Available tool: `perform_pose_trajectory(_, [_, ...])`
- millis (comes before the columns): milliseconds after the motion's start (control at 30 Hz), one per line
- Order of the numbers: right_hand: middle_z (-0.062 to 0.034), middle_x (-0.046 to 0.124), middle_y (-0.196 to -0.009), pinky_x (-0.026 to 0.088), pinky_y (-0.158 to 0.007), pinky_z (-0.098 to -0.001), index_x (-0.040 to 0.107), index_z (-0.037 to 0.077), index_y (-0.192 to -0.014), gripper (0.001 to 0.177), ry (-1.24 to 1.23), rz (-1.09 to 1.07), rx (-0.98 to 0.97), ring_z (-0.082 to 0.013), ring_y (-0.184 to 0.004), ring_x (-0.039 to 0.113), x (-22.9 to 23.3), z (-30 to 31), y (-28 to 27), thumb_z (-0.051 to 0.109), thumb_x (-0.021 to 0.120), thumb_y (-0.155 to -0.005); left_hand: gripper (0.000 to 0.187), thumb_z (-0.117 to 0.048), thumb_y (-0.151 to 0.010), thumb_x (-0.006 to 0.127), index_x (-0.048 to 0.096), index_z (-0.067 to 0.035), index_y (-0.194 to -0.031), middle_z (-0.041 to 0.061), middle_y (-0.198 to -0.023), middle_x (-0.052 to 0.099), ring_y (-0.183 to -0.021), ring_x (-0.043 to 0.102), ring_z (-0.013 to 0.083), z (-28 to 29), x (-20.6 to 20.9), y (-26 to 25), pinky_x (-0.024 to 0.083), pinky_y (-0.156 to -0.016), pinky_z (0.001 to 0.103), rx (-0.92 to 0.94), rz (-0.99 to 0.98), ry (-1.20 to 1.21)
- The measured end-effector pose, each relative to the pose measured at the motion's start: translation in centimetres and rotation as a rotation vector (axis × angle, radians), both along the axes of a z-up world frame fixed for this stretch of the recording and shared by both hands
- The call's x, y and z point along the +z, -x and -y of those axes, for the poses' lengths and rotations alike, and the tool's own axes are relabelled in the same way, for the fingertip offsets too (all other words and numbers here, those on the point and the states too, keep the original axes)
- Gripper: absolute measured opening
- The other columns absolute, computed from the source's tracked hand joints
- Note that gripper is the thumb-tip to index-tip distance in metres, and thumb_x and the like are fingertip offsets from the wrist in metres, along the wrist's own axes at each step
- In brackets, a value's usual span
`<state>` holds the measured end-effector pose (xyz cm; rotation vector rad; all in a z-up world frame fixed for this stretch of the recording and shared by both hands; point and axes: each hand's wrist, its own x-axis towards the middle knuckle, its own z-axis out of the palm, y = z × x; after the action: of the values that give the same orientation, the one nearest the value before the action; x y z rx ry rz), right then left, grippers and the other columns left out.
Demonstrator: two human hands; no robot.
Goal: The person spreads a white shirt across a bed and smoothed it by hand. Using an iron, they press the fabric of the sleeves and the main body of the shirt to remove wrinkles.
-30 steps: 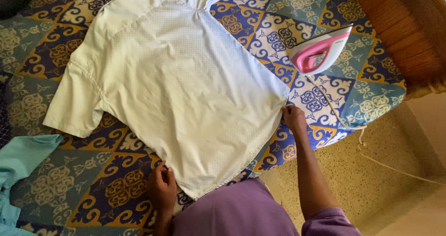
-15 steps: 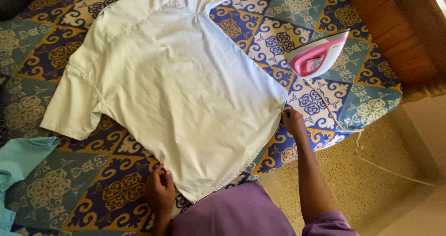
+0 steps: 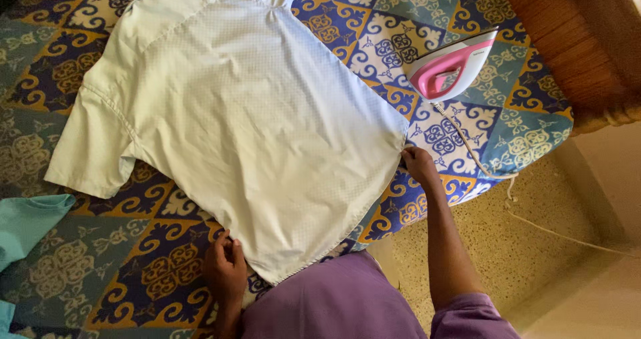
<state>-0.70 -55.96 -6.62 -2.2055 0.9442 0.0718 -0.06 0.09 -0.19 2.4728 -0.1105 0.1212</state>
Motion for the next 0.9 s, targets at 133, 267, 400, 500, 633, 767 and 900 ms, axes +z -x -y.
perform_pose_trajectory(133, [-0.0173,0.075,-0.084,0.052,-0.066,-0.0404,0.075,-0.003,-0.110,0.033,-0.004,-0.020,-0.015,-0.0233,-0.068,0.066,0.1,0.1,0.0,0.024,0.056,-0.106,0.034,-0.023,-0.102,0.061,0.067,-0.001,-0.126,0.010,-0.093,0.069,-0.081,0.066,0.0254,-0.1,-0.1,0.0,0.053,-0.072,0.040,0.010,-0.008,0.027])
perform_pose_trajectory(267, [-0.0148,0.075,-0.083,0.052,-0.064,-0.0392,0.076,0.000,-0.113,0.034,-0.107,-0.051,-0.088,-0.0224,-0.066,0.065,2.7,-0.9,0.0,0.027,0.056,-0.105,0.036,-0.025,-0.104,0.060,0.065,0.000,-0.129,0.010,-0.095,0.070,-0.078,0.067,0.0233,-0.2,-0.3,0.1,0.054,-0.067,0.038,0.028,-0.074,0.028])
perform_pose_trajectory(400, [-0.0161,0.075,-0.085,0.052,-0.063,-0.0382,0.077,-0.002,-0.113,0.043,-0.101,-0.159,-0.111,-0.0215,-0.068,0.065,5.3,-2.8,0.2,0.037,0.062,-0.104,0.037,-0.024,-0.102,0.061,0.066,0.000,-0.129,0.011,-0.097,0.071,-0.081,0.066,0.0246,-0.2,-0.5,0.2,0.053,-0.071,0.039,0.022,-0.039,-0.017])
perform_pose_trajectory(500, [-0.0177,0.076,-0.087,0.053,-0.064,-0.0365,0.076,-0.004,-0.113,0.042,-0.075,-0.156,-0.032,-0.0208,-0.069,0.067,5.3,-3.1,0.7,0.035,0.067,-0.099,0.036,-0.024,-0.103,0.061,0.067,0.000,-0.129,0.012,-0.099,0.071,-0.083,0.066,0.0252,-0.2,-0.5,0.3,0.052,-0.072,0.039,0.009,0.004,-0.029])
perform_pose_trajectory(633, [-0.0129,0.077,-0.090,0.052,-0.065,-0.0357,0.075,-0.002,-0.115,0.036,-0.146,-0.078,-0.013,-0.0188,-0.071,0.065,4.1,-2.4,1.4,0.029,0.065,-0.100,0.034,-0.024,-0.103,0.061,0.066,0.000,-0.128,0.011,-0.098,0.071,-0.083,0.065,0.0242,-0.3,-0.6,0.2,0.052,-0.075,0.039,-0.020,0.062,-0.038])
perform_pose_trajectory(767, [-0.0064,0.077,-0.092,0.052,-0.069,-0.0331,0.073,0.001,-0.119,0.033,-0.208,-0.065,-0.030,-0.0155,-0.074,0.065,3.9,-2.1,1.8,0.027,0.061,-0.103,0.034,-0.022,-0.102,0.062,0.067,0.000,-0.128,0.010,-0.094,0.069,-0.079,0.064,0.0238,-0.2,-0.7,0.0,0.051,-0.070,0.038,-0.014,0.002,-0.002])
perform_pose_trajectory(900, [-0.0065,0.075,-0.091,0.049,-0.067,-0.0333,0.074,0.001,-0.118,0.033,-0.218,-0.071,-0.037,-0.0154,-0.074,0.061,3.8,-2.1,1.6,0.026,0.058,-0.105,0.034,-0.022,-0.103,0.062,0.067,0.000,-0.128,0.009,-0.092,0.068,-0.078,0.063,0.0237,-0.2,-0.5,0.2,0.051,-0.069,0.039,-0.007,0.010,-0.002])
